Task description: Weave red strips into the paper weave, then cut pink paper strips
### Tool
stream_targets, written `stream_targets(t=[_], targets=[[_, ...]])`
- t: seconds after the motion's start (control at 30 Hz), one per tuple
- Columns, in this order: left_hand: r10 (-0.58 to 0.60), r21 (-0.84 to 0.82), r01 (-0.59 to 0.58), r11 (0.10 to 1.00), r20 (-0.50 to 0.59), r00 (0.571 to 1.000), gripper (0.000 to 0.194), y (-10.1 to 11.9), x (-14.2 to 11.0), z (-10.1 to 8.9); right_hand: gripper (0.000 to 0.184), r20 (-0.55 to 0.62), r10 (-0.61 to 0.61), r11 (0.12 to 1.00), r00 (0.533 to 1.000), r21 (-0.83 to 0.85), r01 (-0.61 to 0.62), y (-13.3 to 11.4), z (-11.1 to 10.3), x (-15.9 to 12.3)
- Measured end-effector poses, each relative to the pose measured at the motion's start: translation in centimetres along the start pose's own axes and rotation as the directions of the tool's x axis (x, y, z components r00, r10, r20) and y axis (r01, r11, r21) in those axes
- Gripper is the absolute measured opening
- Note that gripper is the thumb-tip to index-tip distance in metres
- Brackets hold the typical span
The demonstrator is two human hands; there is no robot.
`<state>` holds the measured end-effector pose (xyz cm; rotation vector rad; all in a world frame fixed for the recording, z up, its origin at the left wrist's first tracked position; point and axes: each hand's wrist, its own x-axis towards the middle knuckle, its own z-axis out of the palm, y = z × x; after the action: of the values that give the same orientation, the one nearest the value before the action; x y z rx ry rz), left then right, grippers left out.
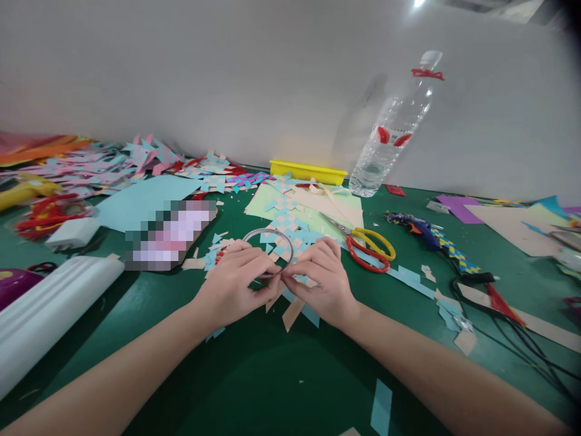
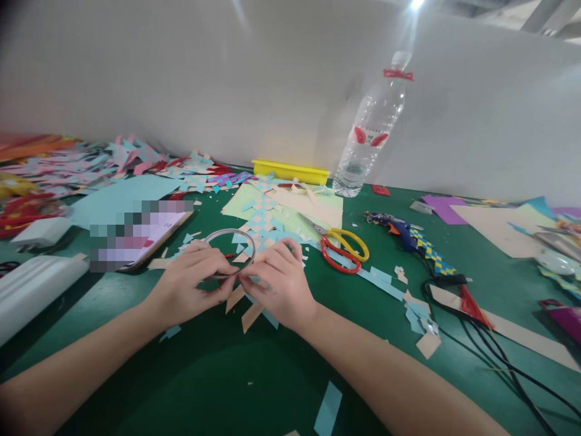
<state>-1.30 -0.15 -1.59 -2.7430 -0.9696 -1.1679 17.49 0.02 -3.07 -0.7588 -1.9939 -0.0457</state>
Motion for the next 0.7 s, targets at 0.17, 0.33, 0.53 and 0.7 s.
stream_targets(t=[0.17, 0.33, 0.53, 0.7], targets=[[-0.062, -0.064, 0.063, 0.996, 0.017, 0.998, 0.015, 0.2, 0.3, -0.3, 0.012, -0.004, -0.06, 0.998, 0.998, -0.021, 0.06, -0.2, -0.1, 0.0], [-0.167, -0.137, 0.167, 0.976, 0.015, 0.986, 0.011, 0.6, 0.3, -0.3, 0.009, -0.021, -0.1, 0.994, 0.995, -0.038, 0.099, -0.1, -0.3, 0.0], [-0.34, -0.066, 0.333, 0.94, -0.156, 0.927, 0.006, -1.7, 0.0, -0.9, 0.009, 0.003, -0.133, 0.99, 0.991, -0.04, 0.133, -0.2, -0.2, -0.5], [-0.24, 0.189, 0.272, 0.944, -0.174, 0.955, 0.012, -5.1, -0.2, -1.4, 0.008, 0.026, -0.114, 0.993, 0.993, -0.004, 0.114, -0.1, 0.0, -0.7]])
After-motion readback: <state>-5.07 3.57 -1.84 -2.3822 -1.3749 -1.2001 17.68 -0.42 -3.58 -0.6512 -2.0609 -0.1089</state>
